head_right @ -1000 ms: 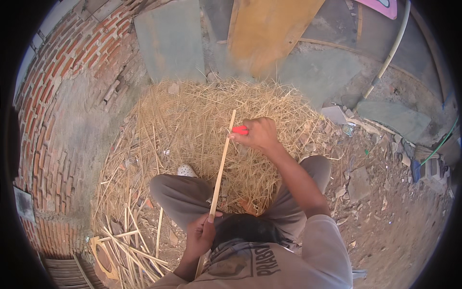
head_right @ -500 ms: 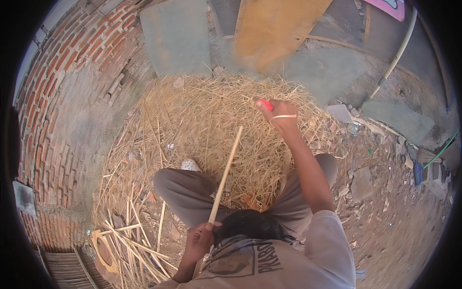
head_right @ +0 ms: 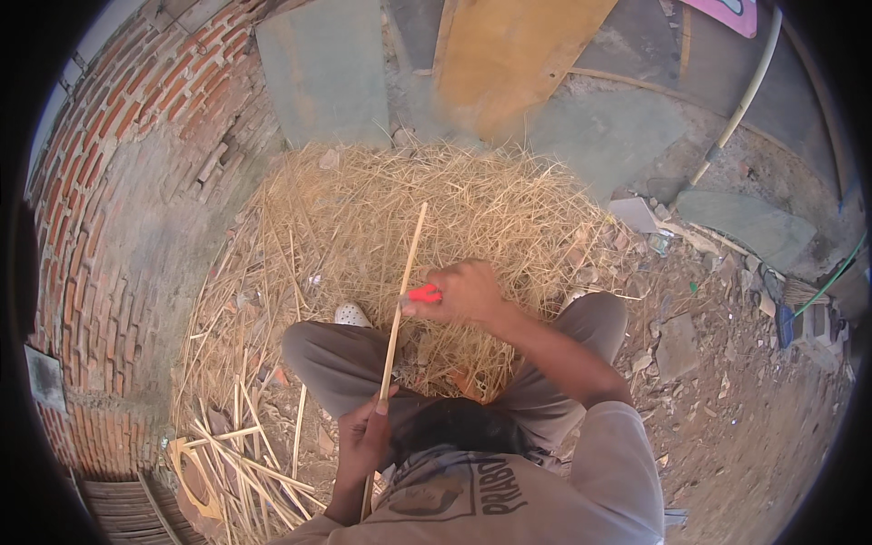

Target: The person sits cross-legged on a pile of straw and uses a red utility knife to shave a long bamboo stick. They hold the stick with their left hand and repeatedly scrape the blade along its length to remove the outer layer, creating a pile of shavings.

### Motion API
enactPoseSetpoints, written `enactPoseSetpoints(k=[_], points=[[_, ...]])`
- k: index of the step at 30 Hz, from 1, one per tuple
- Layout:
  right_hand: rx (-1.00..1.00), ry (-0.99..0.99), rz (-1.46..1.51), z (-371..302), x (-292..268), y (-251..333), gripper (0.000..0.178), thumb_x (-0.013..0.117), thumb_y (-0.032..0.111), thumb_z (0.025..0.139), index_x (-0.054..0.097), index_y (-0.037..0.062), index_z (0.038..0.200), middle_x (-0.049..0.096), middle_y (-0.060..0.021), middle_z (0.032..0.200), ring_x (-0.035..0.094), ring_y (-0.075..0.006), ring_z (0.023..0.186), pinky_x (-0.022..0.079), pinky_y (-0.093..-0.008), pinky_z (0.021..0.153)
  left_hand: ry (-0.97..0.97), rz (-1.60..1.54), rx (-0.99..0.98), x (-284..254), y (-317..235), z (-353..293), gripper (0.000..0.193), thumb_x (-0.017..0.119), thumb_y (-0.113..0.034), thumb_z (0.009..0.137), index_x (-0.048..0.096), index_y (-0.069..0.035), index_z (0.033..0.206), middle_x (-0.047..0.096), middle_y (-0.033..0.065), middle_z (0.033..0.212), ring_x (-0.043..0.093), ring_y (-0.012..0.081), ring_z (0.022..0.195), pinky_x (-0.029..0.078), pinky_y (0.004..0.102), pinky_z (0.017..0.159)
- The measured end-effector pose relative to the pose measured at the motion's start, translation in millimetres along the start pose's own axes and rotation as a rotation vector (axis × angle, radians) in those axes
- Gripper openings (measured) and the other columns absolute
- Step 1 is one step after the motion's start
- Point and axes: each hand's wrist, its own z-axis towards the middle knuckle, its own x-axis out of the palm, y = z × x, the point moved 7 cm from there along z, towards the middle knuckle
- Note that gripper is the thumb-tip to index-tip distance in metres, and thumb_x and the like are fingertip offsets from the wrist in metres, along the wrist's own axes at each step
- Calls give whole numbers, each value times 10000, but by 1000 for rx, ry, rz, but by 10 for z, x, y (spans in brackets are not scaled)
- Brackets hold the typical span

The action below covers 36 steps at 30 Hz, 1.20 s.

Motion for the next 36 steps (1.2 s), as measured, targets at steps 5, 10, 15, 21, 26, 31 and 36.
enactPoseSetpoints(k=[5,10,15,21,26,31,36], points=[[35,0,-96,75,-145,-198,660,616,744,727,593,110,544,486,-62,442,524,-259,392,406,-370,407,20,76,-2,49,-21,-62,318,482,-135,1012,583,26,1268,377,-95,586,339,-12,551,273,179,511],[136,-29,-75,37,-78,-268,684,571,758,758,576,113,534,490,-56,440,518,-247,386,410,-380,410,16,107,20,45,-16,-58,306,481,-132,1012,597,24,1247,389,-94,593,348,-14,558,273,176,514],[25,27,-277,94,-88,-315,770,442,825,789,564,117,514,439,-22,402,477,-198,367,380,-367,387,10,120,24,0,45,-84,301,492,-134,1010,602,28,1239,387,-95,608,338,-13,566,268,178,511],[545,-175,-263,251,-443,-1307,794,433,821,797,627,86,566,446,-44,411,487,-190,393,377,-357,393,96,78,27,95,51,-223,296,497,-128,1009,604,19,1243,373,-100,626,322,-7,581,263,179,519],[574,12,354,-3,-33,-814,698,480,697,875,633,53,654,471,12,486,462,-167,448,387,-348,460,107,-112,-107,-17,182,-104,341,454,-218,1034,590,-12,1269,454,-47,564,384,9,464,310,177,463],[582,118,805,-107,371,-333,473,632,460,910,554,64,665,384,47,512,387,-103,466,340,-299,470,231,-228,-142,170,246,255,401,401,-277,1047,534,-17,1322,467,-2,548,409,55,413,346,198,436],[949,-115,1152,20,207,-896,397,630,374,933,521,78,692,360,42,496,334,-84,395,274,-256,390,341,-451,-274,288,547,235,482,347,-342,1040,504,22,1314,470,32,595,451,114,474,388,229,440]])
